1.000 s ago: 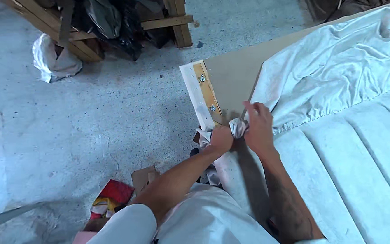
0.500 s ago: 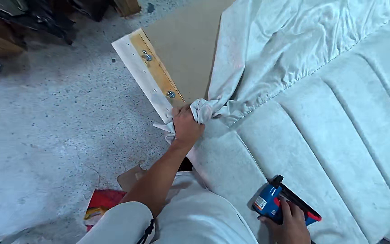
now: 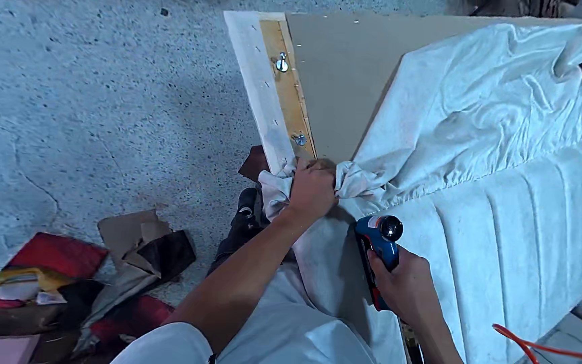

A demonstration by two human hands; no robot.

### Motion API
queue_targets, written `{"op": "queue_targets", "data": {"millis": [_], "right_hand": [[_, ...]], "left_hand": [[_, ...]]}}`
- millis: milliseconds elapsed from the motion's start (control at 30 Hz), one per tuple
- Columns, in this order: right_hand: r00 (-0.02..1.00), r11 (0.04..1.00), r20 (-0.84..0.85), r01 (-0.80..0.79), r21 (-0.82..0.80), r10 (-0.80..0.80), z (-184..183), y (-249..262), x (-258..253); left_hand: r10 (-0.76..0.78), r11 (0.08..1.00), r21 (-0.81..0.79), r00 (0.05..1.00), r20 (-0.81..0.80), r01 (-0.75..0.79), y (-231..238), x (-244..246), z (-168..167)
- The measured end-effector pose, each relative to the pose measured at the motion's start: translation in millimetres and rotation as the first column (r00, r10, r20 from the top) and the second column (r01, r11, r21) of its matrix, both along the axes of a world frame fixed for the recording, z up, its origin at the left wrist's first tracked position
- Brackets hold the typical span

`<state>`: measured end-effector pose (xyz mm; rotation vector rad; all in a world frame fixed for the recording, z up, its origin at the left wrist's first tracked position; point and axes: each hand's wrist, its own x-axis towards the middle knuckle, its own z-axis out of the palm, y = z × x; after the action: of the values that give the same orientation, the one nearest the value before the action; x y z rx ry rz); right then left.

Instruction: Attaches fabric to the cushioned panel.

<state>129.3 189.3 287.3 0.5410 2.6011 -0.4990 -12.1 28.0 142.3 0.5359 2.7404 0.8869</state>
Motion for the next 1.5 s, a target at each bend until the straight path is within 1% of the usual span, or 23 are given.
{"op": "queue_targets", "data": {"millis": [67, 133, 233, 300, 433, 600, 733, 833, 933, 1033, 1167, 1267, 1333, 1433, 1500], "right_hand": [[1.0, 0.996, 0.024, -0.022, 0.087, 0.02, -2, -12, -8], [1.0, 0.99, 0.03, -0.002, 0.138, -0.002, -6, -20, -14], [0.979, 0.983, 0.177, 0.075, 0.169, -0.105, -8, -25, -32], [0.963, 0.979, 0.237, 0.089, 0.184, -0.132, -7, -28, -40], [0.982, 0.989, 0.178, 0.044, 0.142, -0.069, 3, -24, -39], [0.968, 0.992, 0.243, 0.031, 0.126, -0.061, -3, -31, -40], [0.979, 0.993, 0.205, -0.025, 0.114, 0.001, 2, -35, -36], [0.969, 0.995, 0.247, -0.01, 0.098, -0.014, -2, -39, -33], [0.972, 0.996, 0.235, -0.019, 0.088, -0.003, 4, -46, -34], [0.954, 0.994, 0.298, 0.001, 0.106, -0.033, -2, -58, -30], [0.971, 0.995, 0.239, -0.021, 0.098, -0.003, 1, -65, -28], [0.961, 0.997, 0.276, 0.008, 0.071, -0.027, -5, -71, -23], [0.96, 0.997, 0.278, 0.008, 0.072, -0.028, -1, -73, -25], [0.974, 0.996, 0.225, -0.043, 0.083, 0.024, 0, -82, -20], [0.971, 0.996, 0.238, -0.046, 0.082, 0.025, -4, -90, -14]], "left_hand": [[-0.04, 0.999, 0.028, 0.999, -0.002, 0.04, -6, -4, 0], [-0.058, 0.997, 0.047, 0.998, -0.029, 0.059, -11, -8, -4], [-0.089, 0.995, 0.041, 0.996, -0.006, 0.09, -13, -13, -8], [-0.119, 0.992, 0.033, 0.993, 0.007, 0.119, -14, -16, -9], [-0.183, 0.982, 0.054, 0.983, 0.0, 0.183, -16, -22, -4], [-0.25, 0.968, 0.017, 0.965, 0.075, 0.25, -19, -25, -4], [-0.302, 0.952, -0.004, 0.947, 0.111, 0.305, -21, -33, 7], [-0.314, 0.948, -0.009, 0.941, 0.127, 0.317, -22, -27, 4], [-0.336, 0.941, 0.005, 0.93, 0.148, 0.339, -24, -32, 10], [-0.348, 0.933, -0.034, 0.923, 0.164, 0.358, -25, -27, 5], [-0.352, 0.934, -0.015, 0.928, 0.122, 0.356, -23, -33, 3], [-0.342, 0.939, 0.0, 0.932, 0.116, 0.345, -26, -26, -5], [-0.346, 0.937, -0.006, 0.933, 0.102, 0.348, -25, -28, -3], [-0.361, 0.932, 0.009, 0.925, 0.12, 0.363, -27, -34, 1], [-0.371, 0.928, 0.025, 0.915, 0.156, 0.372, -29, -31, 1]]}}
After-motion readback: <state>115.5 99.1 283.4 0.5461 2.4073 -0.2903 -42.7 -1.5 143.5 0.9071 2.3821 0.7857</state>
